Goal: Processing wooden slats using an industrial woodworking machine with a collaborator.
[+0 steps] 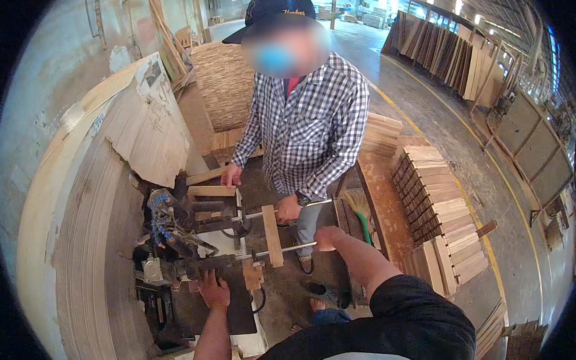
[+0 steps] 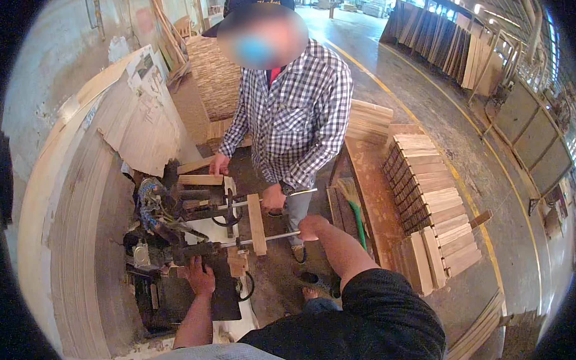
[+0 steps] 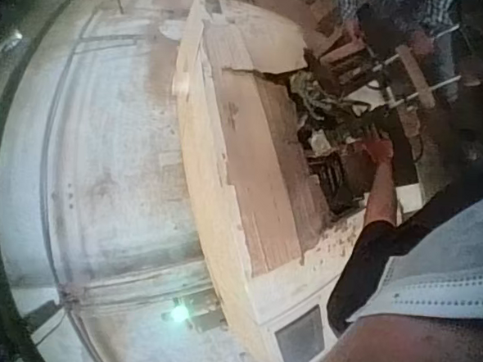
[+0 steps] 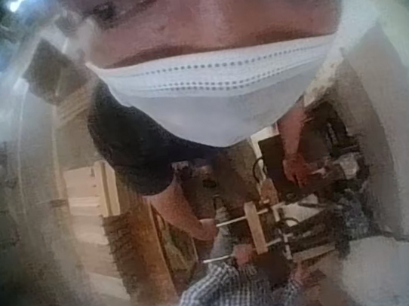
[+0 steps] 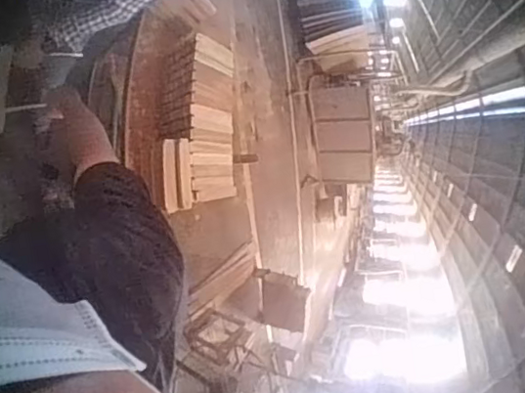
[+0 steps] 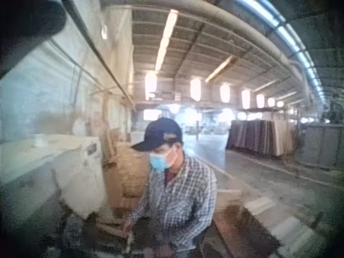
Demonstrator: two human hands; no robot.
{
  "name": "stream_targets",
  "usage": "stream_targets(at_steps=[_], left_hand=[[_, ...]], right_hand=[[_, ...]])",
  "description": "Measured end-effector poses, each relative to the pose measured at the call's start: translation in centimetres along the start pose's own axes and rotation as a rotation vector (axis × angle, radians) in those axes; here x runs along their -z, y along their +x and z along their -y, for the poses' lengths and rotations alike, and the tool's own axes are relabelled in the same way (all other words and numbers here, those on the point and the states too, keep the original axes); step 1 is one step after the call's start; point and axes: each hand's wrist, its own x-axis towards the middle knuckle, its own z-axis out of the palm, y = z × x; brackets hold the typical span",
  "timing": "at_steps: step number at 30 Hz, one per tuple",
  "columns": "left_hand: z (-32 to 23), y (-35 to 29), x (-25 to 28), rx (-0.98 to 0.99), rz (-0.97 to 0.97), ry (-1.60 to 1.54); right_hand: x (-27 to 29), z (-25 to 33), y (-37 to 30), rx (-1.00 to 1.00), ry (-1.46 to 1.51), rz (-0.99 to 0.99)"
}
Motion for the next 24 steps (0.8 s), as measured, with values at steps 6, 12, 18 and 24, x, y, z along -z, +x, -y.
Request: stream_targets(at_steps=[6,12,18,24], left_hand=[[1.1,0.0,-1.3,0.028,-0.025,-0.023],[-0.3,0.0,-0.2,0.045,0.013,-0.026],[0.2,-0.3,-0.6,0.087,0.013,-0.087],[0.4,0.2,-1.1,0.039,-0.01,-0.067]], right_hand=[[0.6,0.6,0.0,0.008,-0.027,0.001],[0.3,0.3,-0.7,-0.006,0.007,0.001],[-0.4,0.2,-0.3,-0.008,0.015,-0.006],[-0.6,-0.4,0.7,0.007,-0.015,0.024]])
